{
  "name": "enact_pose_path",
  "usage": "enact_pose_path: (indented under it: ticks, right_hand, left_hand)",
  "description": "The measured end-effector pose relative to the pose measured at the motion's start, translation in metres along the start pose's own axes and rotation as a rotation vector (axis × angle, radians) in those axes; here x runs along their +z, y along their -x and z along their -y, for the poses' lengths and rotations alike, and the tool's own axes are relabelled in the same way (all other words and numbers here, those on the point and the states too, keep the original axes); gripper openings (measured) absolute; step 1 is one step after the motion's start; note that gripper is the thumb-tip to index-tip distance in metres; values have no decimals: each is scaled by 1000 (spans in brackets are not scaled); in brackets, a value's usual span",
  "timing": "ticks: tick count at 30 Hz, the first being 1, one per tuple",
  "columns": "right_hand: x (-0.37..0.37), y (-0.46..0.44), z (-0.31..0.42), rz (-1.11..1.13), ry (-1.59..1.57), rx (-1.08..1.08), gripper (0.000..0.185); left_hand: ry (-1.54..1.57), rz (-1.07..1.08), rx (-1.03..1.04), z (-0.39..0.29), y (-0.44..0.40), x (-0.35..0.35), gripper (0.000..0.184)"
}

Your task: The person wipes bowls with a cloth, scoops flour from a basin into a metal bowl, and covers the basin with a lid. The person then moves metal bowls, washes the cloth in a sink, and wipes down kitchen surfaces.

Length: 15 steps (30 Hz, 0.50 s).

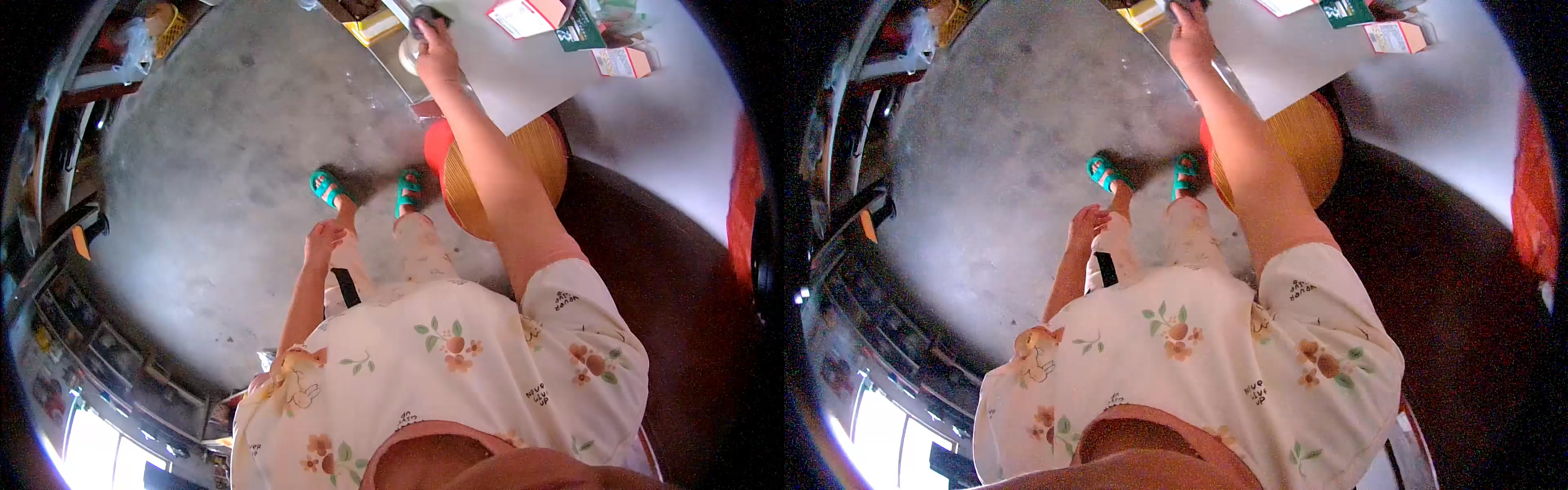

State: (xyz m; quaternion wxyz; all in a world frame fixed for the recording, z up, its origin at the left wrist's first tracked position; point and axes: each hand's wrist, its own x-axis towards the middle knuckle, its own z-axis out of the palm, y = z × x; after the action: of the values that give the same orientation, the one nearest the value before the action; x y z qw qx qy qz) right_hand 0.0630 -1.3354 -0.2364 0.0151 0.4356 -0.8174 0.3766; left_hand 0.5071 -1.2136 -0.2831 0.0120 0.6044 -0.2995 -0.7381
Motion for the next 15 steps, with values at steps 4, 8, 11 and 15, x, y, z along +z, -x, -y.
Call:
enact_pose_path:
  ticks: [4, 8, 11, 15]
  right_hand:
    - [-12, -1, 43, 255, -190, 112, 35]
    - [-66, 44, 30, -78, 216, 119, 40]
    - [-65, 81, -23, -138, 266, 612, 47]
    - [-23, 57, -14, -187, 228, 639, 45]
  left_hand:
    - [193, 15, 16, -1, 0, -76, 28]
    - [54, -103, 20, 4, -23, -158, 27]
    - [60, -189, 22, -25, -16, -200, 26]
    - [50, -372, 27, -49, 18, -240, 25]
